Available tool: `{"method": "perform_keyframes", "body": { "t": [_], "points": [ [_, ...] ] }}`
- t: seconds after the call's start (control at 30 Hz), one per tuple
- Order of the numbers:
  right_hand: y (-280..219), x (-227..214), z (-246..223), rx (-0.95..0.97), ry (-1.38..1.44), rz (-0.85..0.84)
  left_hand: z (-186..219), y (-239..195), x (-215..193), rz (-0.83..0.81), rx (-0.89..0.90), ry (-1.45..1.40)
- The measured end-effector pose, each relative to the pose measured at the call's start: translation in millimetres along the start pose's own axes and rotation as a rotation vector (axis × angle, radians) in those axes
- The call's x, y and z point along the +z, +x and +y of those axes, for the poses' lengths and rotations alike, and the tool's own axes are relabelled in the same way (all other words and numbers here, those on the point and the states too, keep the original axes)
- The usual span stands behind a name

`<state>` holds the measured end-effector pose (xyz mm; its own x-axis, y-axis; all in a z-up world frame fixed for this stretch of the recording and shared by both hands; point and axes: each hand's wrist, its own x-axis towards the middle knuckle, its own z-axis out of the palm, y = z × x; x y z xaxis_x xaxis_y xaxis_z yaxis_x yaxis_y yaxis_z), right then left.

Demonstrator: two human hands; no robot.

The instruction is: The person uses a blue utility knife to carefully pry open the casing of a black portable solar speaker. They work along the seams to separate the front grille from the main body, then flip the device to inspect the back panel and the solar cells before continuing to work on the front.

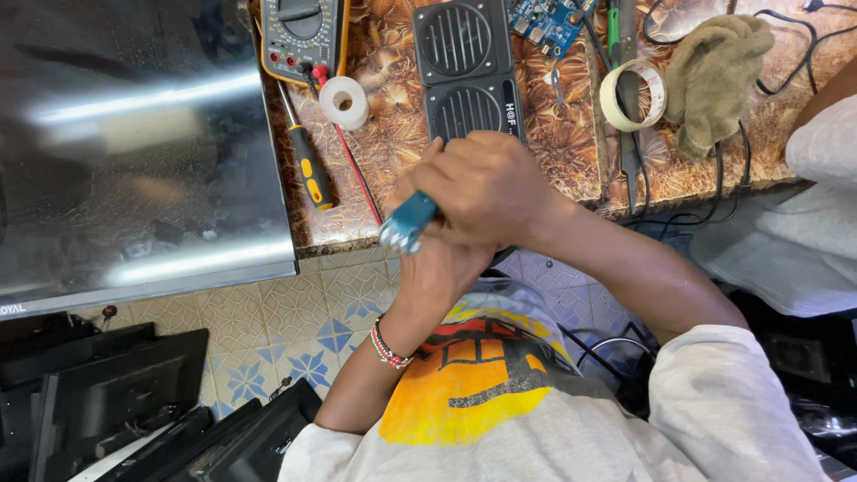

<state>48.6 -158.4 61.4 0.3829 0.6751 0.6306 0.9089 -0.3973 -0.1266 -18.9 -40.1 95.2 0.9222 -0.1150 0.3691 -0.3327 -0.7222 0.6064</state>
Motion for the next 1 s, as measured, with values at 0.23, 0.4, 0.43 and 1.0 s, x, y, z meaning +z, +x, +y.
{"method": "perform_keyframes", "body": {
  "t": [0.23, 0.4, 0.43, 1.0],
  "points": [
    [40, -42, -12, 0.119, 0.160, -0.011, -17, -25, 41, -0.082, -0.135, -0.007],
    [20, -89, -2, 0.572, 0.569, -0.044, -10, -31, 39, 0.057, -0.295, -0.281],
    [2, -84, -2, 0.575, 0.565, -0.036, -7, -30, 39, 0.053, -0.287, -0.280],
    [-120, -19, -8, 1.239, 1.292, 0.261, -13, -29, 54, 0.076, -0.471, -0.507]
  ]
}}
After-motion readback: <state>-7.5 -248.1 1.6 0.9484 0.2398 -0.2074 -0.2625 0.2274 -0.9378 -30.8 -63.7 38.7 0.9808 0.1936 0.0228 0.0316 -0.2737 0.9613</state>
